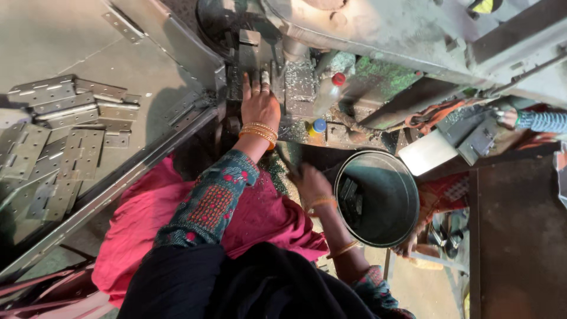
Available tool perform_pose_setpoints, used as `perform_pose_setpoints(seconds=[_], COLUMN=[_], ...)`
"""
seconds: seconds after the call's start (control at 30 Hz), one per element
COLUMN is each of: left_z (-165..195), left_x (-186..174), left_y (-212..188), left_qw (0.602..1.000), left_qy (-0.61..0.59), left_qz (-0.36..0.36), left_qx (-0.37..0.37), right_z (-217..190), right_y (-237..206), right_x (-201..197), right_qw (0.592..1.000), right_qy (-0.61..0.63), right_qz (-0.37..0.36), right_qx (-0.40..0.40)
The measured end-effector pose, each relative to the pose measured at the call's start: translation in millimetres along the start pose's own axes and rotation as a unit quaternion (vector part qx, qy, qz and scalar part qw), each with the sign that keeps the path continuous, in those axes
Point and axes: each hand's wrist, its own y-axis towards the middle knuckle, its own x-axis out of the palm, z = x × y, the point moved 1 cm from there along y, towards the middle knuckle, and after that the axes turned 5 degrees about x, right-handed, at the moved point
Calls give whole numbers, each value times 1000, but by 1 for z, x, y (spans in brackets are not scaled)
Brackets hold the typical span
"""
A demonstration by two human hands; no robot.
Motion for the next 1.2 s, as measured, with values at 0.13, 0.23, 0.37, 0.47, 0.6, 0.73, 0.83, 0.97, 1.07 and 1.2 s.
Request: perform_pose_setpoints(seconds=[0.13,0.23,0.37,0.47,0.6,0.73,0.83,0.97,1.07,1.2], left_z=[-1,-8,-11,-11,-15,-16,-16,-21,-22,-11], left_x=[1,6,13,18,18,5,2,6,10,6], left_y=[0,5,22,24,25,39,48,49,30,-39], left_qw=[994,1000,996,986,1000,997,998,998,1000,990], left_qy=[43,17,68,65,15,33,55,61,20,76], left_qz=[103,-12,52,154,-8,-67,-42,17,-7,101], left_qx=[2,15,11,0,5,-1,-8,-5,2,64], right_z=[-2,-3,2,6,5,2,1,2,-5,-33], right_y=[-12,-2,7,-5,-5,12,6,-13,-19,-25], right_x=[8,0,-3,14,15,-5,4,26,8,-49], right_qw=[999,999,999,1000,999,998,999,999,995,964], right_qy=[-17,-35,-32,-8,-15,-34,5,-23,-11,55], right_qz=[29,8,-7,29,32,-10,21,35,90,234], right_qx=[7,22,35,8,-15,49,32,16,-31,-117])
